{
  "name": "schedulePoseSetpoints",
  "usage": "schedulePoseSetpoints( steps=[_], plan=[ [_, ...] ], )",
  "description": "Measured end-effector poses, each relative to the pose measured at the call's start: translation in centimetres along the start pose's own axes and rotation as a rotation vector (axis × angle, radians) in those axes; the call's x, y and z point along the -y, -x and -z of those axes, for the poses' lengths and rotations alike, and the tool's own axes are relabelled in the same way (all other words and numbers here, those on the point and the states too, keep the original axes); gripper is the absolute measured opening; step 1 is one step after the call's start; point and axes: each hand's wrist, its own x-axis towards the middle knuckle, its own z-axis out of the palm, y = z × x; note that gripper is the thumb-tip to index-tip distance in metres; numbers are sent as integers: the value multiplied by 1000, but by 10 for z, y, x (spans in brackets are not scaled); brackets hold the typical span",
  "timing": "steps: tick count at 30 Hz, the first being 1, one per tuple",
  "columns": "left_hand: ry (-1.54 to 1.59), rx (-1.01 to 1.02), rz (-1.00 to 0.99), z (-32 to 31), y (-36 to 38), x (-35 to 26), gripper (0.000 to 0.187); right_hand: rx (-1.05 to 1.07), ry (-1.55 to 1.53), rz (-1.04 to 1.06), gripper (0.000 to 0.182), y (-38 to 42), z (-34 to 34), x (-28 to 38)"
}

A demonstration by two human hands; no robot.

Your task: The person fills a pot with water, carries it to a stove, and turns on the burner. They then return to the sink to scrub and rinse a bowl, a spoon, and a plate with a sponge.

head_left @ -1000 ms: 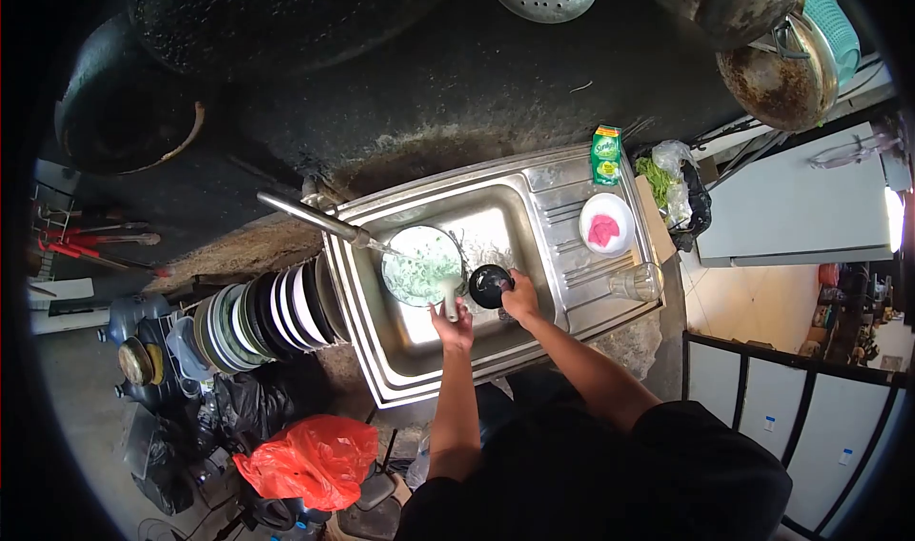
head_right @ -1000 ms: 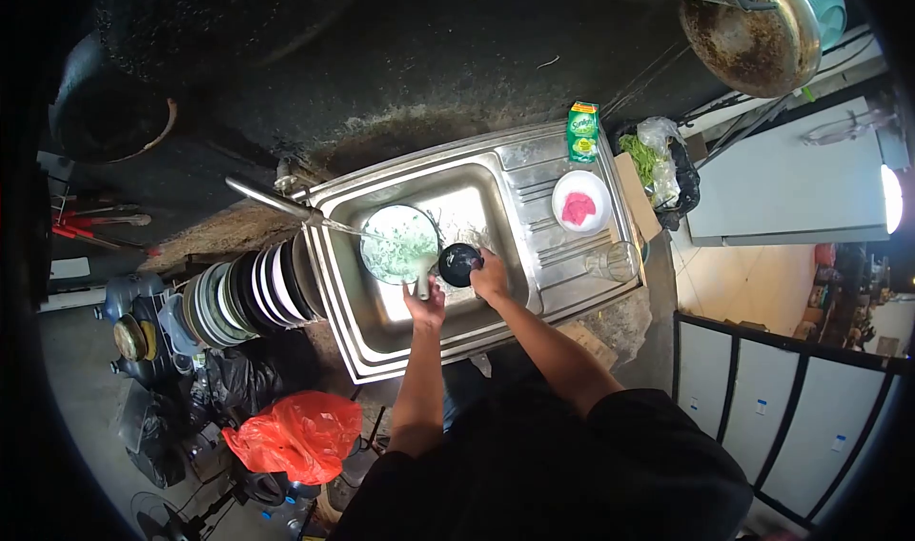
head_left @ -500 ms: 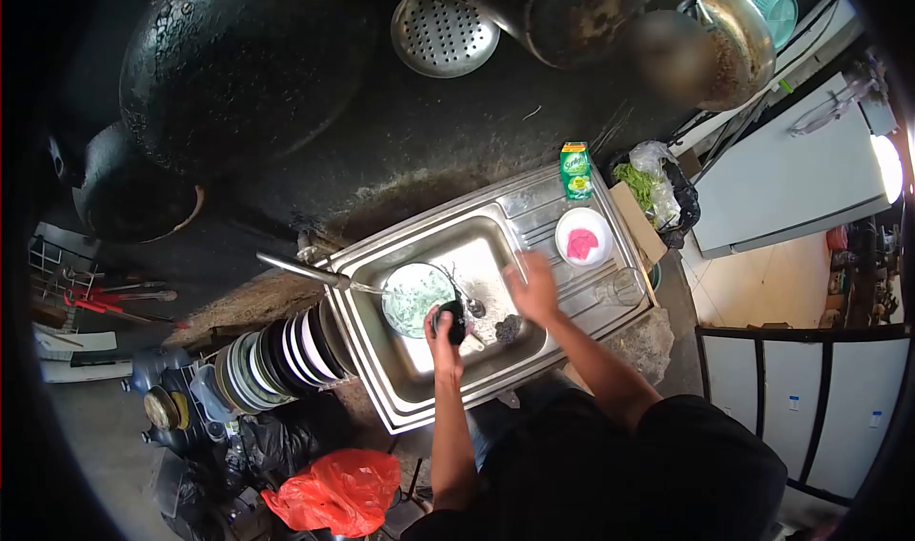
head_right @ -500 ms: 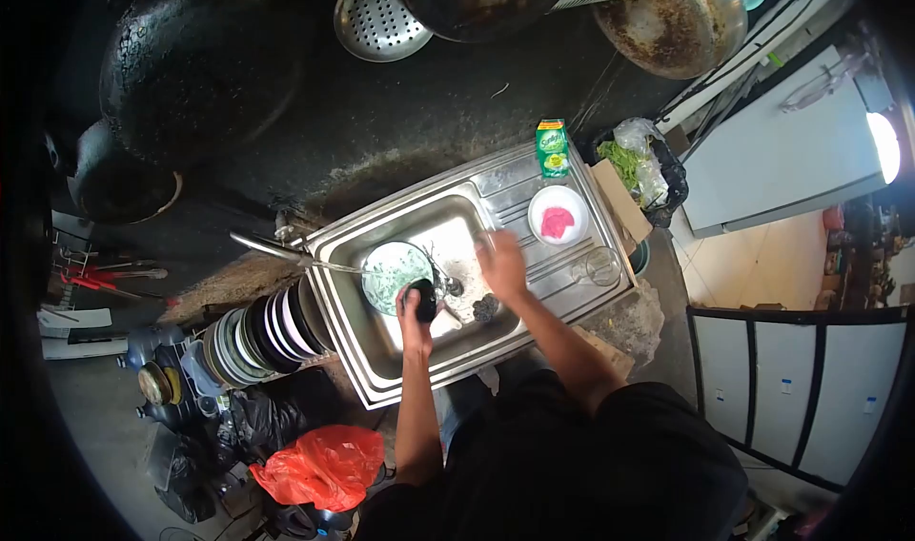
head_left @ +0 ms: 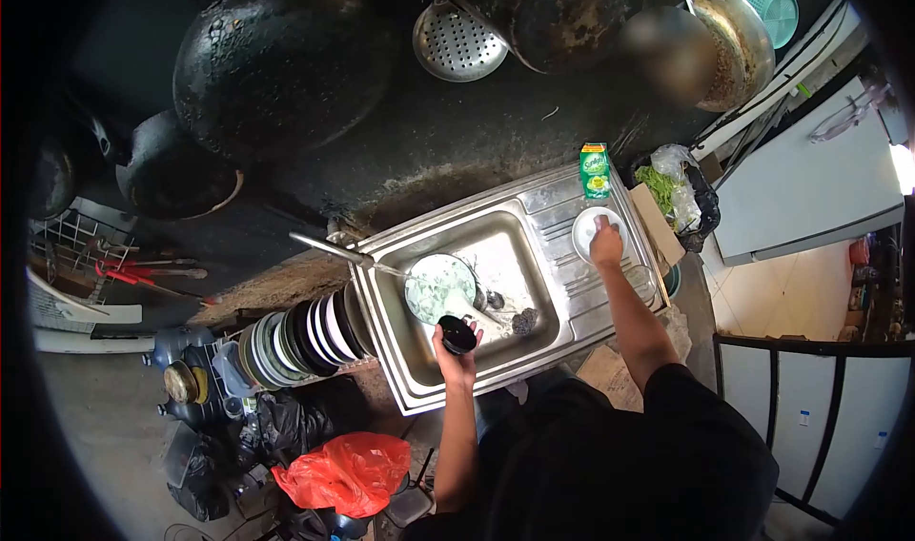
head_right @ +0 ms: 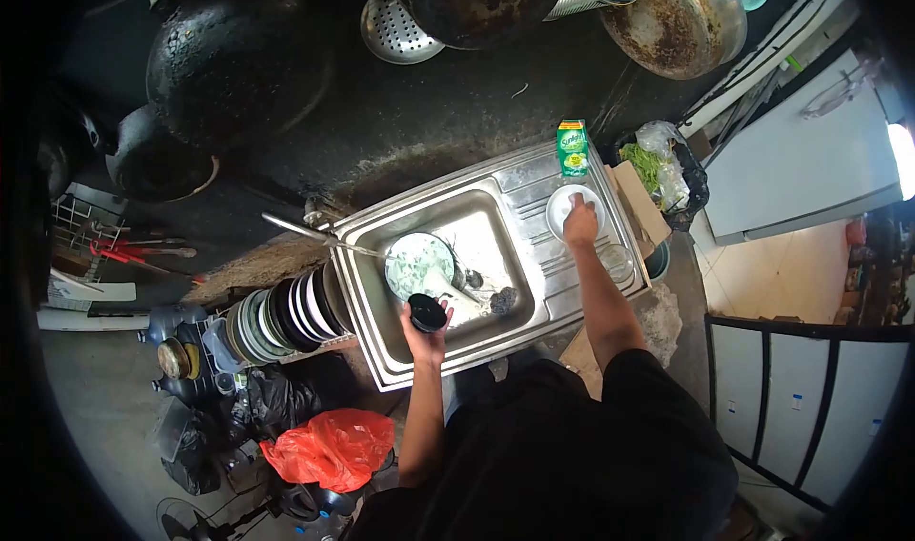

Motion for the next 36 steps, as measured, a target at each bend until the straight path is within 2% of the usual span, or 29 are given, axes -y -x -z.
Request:
schedulePoseSetpoints(
  steps=[2, 4, 6, 8, 10, 11, 12, 14, 15, 16, 17, 18, 19, 20, 21, 22, 23, 24, 26, 27, 28, 30, 32, 34, 36],
  plan=[
    [186, 58, 125, -4, 8, -5, 59, -21, 48, 32, 22, 6, 16, 7],
    [263, 140, 156, -6, 9, -3, 61, -44, 126, 73, 24, -1, 9, -4],
    [254, 106, 160, -20, 18, -5, 65, 59, 232, 109, 28, -7, 7, -9],
    [267, 161, 193, -24, 19, -5, 65, 5, 225, 118, 29, -12, 9, -8],
    [238, 131, 174, -48, 39, -15, 66, -16, 212, 88, 32, -8, 18, -3],
    [258, 159, 189, -46, 35, -14, 65, -131, 158, 1, 36, -6, 19, 2],
    [281, 189, 202, -47, 33, -15, 65, -116, 158, 17, 36, -4, 13, 5],
    [242, 207, 174, -51, 33, -15, 65, -400, -314, -68, 39, -2, 1, 12],
    [256, 280, 161, -54, 33, -17, 64, -358, -594, 7, 34, 13, 5, 27],
    [259, 282, 153, -56, 33, -17, 64, 67, -1042, -365, 34, 39, 23, 52],
    [243, 281, 169, -58, 34, -17, 63, 183, -1223, -232, 30, 63, 5, 55],
    [227, 282, 185, -60, 33, -18, 62, 290, -1158, -173, 23, 101, 43, 99],
    [227, 285, 181, -62, 30, -19, 62, 376, -1284, 132, 25, 123, 18, 108],
    [161, 276, 177, -63, 24, -18, 54, 342, -1260, 235, 28, 152, 26, 132],
    [97, 259, 178, -62, 21, -16, 46, 299, -1092, 256, 31, 182, 68, 164],
    [35, 236, 182, -61, 22, -12, 39, 244, -850, 453, 35, 199, 74, 174],
    [181, 160, 152, -72, 26, -13, 30, 330, -864, 735, 42, 207, 71, 179],
    [243, 294, 133, -76, 28, -24, 31, 414, -781, 868, 49, 215, 72, 179],
    [72, 81, 115, -82, 35, -50, 41, 659, -749, 883, 56, 229, 75, 171],
    [18, 51, 137, -90, 47, -60, 36, 632, -708, 953, 58, 227, 83, 174],
    [80, 151, 72, -82, 39, -55, 31, 525, -708, 1074, 60, 220, 71, 175],
    [91, 181, -62, -84, 38, -54, 24, 512, -745, 1025, 62, 212, 81, 188],
    [-309, 65, -440, -89, 41, -58, 30, 462, -844, 850, 61, 229, 76, 198],
    [-276, 2, -458, -86, 31, -56, 31, 491, -960, 653, 53, 237, 82, 213],
    [-148, -2, -380, -103, 50, -65, 28, 650, -1058, 413, 40, 239, 96, 227]
  ],
)
